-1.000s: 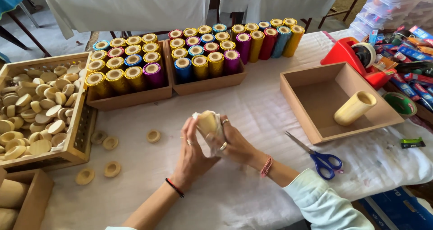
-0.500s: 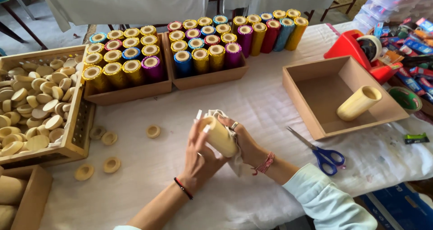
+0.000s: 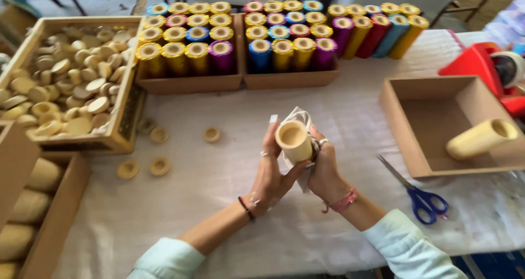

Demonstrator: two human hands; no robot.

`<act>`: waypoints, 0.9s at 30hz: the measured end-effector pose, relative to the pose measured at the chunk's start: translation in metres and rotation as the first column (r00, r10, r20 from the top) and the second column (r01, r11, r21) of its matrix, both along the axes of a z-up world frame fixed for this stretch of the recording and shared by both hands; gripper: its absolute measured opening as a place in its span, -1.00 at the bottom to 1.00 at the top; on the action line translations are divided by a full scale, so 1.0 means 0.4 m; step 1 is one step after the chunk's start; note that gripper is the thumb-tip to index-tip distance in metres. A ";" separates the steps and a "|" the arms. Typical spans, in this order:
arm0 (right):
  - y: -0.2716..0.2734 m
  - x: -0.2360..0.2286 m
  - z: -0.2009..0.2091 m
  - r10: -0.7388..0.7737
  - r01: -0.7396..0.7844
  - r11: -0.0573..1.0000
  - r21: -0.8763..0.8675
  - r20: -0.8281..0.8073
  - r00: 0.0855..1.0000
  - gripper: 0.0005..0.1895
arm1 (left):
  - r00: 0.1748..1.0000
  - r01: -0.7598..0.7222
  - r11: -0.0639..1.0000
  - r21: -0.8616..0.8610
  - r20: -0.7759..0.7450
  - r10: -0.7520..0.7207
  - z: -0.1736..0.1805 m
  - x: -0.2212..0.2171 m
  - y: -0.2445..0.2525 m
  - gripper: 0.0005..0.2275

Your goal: Wrap cylinders in gold foil and assemble paper crackers at a workshop table.

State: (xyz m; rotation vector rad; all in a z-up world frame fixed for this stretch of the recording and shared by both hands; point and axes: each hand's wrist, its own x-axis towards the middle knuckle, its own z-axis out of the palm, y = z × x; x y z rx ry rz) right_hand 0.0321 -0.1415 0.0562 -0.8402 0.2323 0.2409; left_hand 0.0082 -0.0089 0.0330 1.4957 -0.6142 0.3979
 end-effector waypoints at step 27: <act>0.000 -0.035 0.079 0.318 0.625 0.471 -0.623 0.781 0.538 -0.61 | 0.906 -0.361 0.862 0.356 0.354 0.233 0.014 0.053 0.074 -0.37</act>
